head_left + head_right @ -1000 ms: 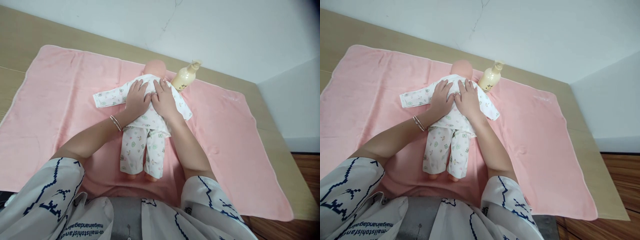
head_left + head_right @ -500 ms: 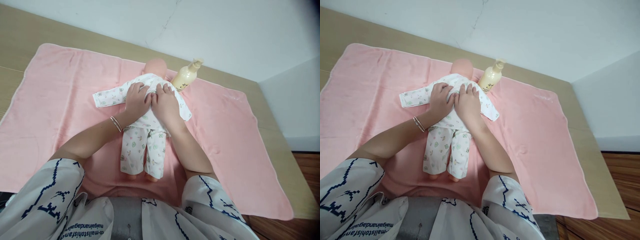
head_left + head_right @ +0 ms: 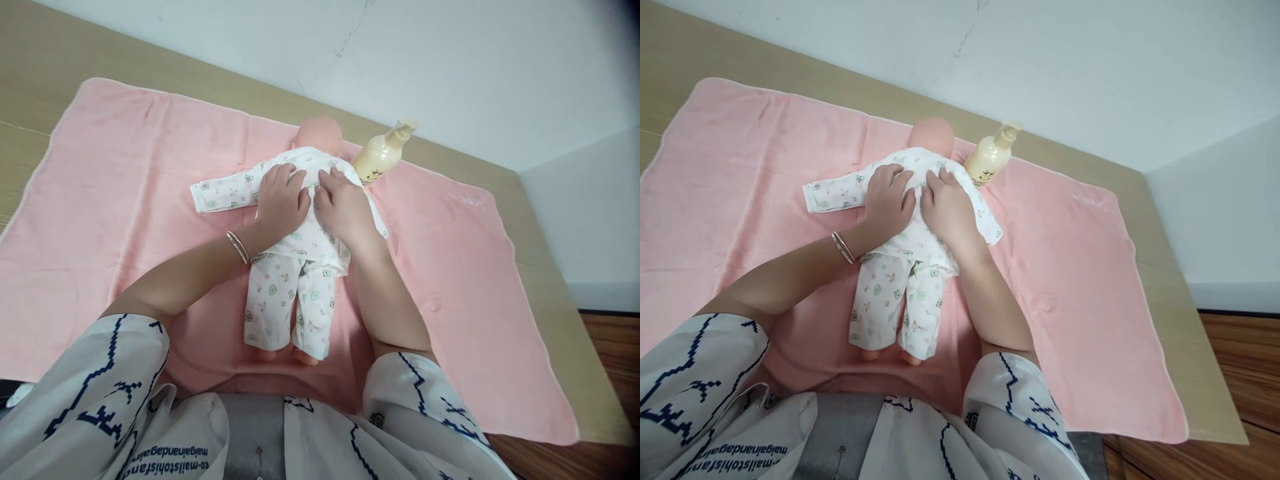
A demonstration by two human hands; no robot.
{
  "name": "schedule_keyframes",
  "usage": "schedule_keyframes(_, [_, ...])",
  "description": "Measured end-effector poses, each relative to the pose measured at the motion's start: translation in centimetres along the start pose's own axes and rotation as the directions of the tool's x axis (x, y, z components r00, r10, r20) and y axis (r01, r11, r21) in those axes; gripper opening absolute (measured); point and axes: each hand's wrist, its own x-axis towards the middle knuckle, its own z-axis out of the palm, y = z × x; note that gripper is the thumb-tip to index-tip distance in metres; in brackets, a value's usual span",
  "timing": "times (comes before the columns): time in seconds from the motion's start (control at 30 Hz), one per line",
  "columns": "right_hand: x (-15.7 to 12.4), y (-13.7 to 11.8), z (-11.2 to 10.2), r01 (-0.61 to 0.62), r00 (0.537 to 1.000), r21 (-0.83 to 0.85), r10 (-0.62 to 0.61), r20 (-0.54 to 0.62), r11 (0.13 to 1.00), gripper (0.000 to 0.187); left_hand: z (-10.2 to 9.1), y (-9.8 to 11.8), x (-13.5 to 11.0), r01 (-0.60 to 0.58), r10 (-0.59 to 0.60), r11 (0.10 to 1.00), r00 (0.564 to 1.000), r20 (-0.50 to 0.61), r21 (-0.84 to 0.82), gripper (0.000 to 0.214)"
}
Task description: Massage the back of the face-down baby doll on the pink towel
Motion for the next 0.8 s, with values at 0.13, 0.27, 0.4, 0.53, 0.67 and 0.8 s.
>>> schedule_keyframes(0.13, [0.9, 1.3, 1.7, -0.068, 0.998, 0.013, 0.068, -0.002, 0.998, 0.055, 0.7, -0.6, 0.1, 0.002, -0.002, 0.999, 1.000, -0.004, -0.045, 0.038])
schedule_keyframes(0.27, [0.4, 0.1, 1.9, -0.067, 0.998, -0.053, 0.068, 0.009, 0.996, 0.058, 0.8, -0.7, 0.2, -0.054, 0.054, 0.996, 0.999, 0.002, -0.064, 0.033])
schedule_keyframes(0.4, [-0.8, -2.0, 0.9, -0.093, 0.994, -0.113, 0.099, 0.044, 0.989, 0.055, 0.1, -0.3, 0.0, -0.096, 0.097, 0.995, 0.995, 0.033, -0.039, 0.030])
schedule_keyframes(0.53, [-0.7, -2.1, 0.3, -0.108, 0.991, -0.103, 0.114, 0.064, 0.989, 0.052, 0.0, -0.3, -0.1, -0.038, 0.039, 0.999, 0.999, 0.023, -0.038, 0.028])
schedule_keyframes(0.67, [0.6, 0.1, 0.9, -0.095, 0.993, -0.013, 0.096, 0.075, 0.995, 0.056, 0.6, -0.6, 0.2, -0.003, 0.002, 0.998, 1.000, -0.017, -0.067, 0.033])
schedule_keyframes(0.8, [0.8, 0.7, 0.9, -0.027, 0.999, -0.003, 0.028, 0.022, 1.000, 0.050, 0.5, -0.6, 0.4, -0.032, 0.033, 0.997, 0.999, 0.012, -0.069, 0.032])
